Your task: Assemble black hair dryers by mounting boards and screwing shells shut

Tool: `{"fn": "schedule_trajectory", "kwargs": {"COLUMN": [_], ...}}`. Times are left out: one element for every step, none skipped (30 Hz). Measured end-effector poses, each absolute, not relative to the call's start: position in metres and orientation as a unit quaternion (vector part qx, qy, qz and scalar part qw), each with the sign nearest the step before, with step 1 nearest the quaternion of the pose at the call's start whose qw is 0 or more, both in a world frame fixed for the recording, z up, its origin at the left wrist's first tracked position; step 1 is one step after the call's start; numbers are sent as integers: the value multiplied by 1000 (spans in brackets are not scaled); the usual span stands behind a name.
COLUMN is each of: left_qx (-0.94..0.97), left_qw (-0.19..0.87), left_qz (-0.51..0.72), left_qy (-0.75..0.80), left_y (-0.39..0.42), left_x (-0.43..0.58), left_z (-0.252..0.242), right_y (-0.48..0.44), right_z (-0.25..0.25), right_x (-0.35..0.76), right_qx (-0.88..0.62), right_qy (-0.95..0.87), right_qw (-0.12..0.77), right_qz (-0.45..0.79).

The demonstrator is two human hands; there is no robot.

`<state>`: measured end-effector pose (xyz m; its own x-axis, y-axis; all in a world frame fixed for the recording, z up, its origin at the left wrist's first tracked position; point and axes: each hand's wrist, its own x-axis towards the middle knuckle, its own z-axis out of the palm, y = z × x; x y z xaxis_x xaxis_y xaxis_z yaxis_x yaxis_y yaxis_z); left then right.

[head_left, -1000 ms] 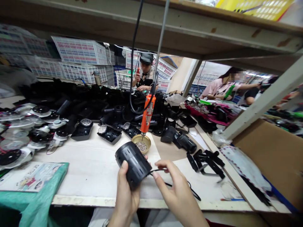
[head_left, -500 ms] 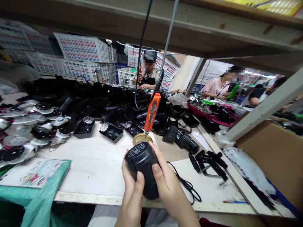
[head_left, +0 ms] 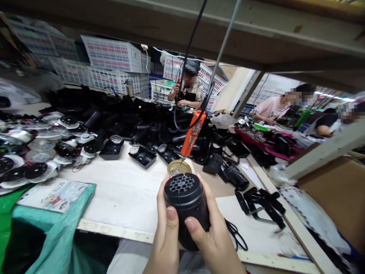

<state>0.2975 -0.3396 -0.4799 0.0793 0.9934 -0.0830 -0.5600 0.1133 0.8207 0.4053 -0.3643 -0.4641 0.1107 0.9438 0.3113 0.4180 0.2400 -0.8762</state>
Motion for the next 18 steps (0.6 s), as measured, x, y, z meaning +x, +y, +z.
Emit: {"fn": "schedule_trajectory", "kwargs": {"left_qx": [315,310,309,316,332,352,370,383,389,391,396,410,434,463,490,510,518,516], "left_qw": [667,674,682,685,683,676,664,651,641,633,623,610,596,585,577,575,578,583], "left_qz": [585,580,572,564,557,553,552,554,558,564,571,578,579,573,560,544,533,533], "left_qy": [338,335,335,335,335,337,343,349,355,359,360,354,347,341,338,337,336,332], "left_y": [-337,-334,-330,-327,-323,-320,-318,-316,-316,-316,-317,-318,-321,-323,-326,-330,-333,-336], "left_x": [296,294,292,289,286,283,280,277,274,273,271,271,271,272,274,276,278,280], "left_z": [-482,-485,-487,-489,-490,-490,-489,-487,-485,-483,-481,-480,-479,-480,-480,-481,-481,-481], "right_y": [-362,-359,-357,-355,-354,-353,-353,-354,-355,-357,-358,-358,-358,-358,-356,-355,-354,-353], "right_z": [-465,-466,-468,-471,-474,-476,-478,-479,-478,-476,-473,-468,-462,-456,-450,-444,-439,-435], "right_x": [405,404,402,401,399,398,397,397,398,400,403,407,410,413,415,416,416,415], "right_qx": [-565,-576,-585,-588,-583,-571,-557,-545,-532,-519,-507,-497,-487,-479,-477,-477,-477,-474], "right_qy": [-617,-621,-628,-637,-650,-668,-685,-696,-699,-692,-673,-642,-607,-577,-558,-553,-558,-566], "right_qw": [486,477,469,464,460,457,454,453,459,472,496,532,573,608,630,637,632,624], "right_qz": [253,233,209,183,158,137,121,118,134,169,209,240,256,258,252,245,247,257]}}
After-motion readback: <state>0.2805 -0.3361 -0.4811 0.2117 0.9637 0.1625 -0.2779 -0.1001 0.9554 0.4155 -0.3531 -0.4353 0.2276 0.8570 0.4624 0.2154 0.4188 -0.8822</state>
